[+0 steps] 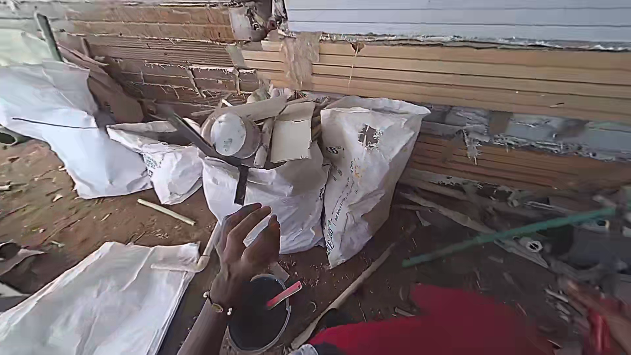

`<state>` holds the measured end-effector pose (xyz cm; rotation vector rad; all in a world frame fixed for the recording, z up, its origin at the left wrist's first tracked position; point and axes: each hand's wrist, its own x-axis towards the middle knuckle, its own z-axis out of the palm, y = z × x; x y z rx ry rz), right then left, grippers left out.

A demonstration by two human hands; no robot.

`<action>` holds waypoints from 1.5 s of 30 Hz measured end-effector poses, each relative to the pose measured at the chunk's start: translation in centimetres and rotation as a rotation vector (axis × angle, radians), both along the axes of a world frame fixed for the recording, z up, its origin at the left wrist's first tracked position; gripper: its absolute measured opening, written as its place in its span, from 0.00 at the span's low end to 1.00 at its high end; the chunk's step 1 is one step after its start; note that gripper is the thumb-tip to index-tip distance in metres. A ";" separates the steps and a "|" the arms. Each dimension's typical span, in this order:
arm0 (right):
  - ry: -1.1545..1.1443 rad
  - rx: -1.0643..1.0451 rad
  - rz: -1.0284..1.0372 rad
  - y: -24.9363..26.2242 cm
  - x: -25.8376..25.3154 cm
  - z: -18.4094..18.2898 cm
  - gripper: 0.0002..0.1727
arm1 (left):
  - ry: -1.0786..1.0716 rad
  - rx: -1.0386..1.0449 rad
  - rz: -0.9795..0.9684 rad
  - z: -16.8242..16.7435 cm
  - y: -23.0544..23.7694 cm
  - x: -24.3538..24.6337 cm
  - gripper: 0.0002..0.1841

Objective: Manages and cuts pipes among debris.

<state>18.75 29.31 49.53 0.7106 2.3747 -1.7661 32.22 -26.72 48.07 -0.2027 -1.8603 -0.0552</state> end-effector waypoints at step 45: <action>-0.307 0.169 -0.387 11.3 8.2 -33.7 0.13 | -1.131 -0.126 -0.569 -28.8 48.2 -34.4 0.26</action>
